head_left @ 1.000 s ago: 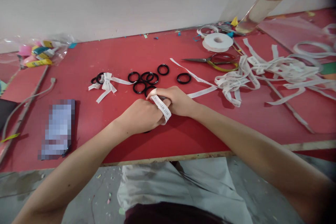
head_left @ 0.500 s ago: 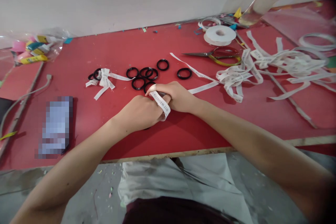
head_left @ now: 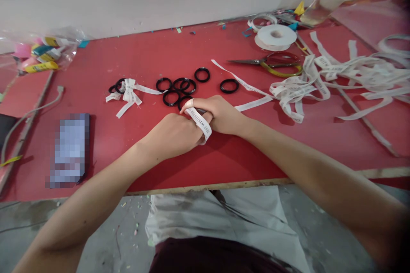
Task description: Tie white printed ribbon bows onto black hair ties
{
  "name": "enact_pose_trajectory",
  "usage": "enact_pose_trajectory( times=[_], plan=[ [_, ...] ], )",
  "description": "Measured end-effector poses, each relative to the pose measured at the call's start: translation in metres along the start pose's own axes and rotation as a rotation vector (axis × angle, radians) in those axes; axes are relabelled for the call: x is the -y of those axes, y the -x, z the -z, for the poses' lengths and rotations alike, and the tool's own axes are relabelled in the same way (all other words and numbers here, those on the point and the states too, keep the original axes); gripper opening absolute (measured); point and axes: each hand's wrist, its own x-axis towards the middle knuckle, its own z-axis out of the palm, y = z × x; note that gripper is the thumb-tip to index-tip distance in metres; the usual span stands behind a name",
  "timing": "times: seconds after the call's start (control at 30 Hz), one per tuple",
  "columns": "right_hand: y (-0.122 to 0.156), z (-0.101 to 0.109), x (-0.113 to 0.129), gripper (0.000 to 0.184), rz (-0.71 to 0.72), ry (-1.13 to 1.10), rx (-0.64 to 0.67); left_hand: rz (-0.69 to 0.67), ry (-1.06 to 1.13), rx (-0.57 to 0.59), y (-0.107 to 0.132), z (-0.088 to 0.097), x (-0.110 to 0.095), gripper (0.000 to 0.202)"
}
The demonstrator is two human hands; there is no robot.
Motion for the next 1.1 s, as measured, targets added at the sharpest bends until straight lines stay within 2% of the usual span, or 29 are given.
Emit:
enact_pose_trajectory(
  times=[1.1],
  plan=[
    [-0.0004, 0.0011, 0.0024, 0.028, -0.041, -0.005, 0.015, 0.012, 0.014, -0.012, 0.0012, 0.0012, -0.0019, 0.034]
  ],
)
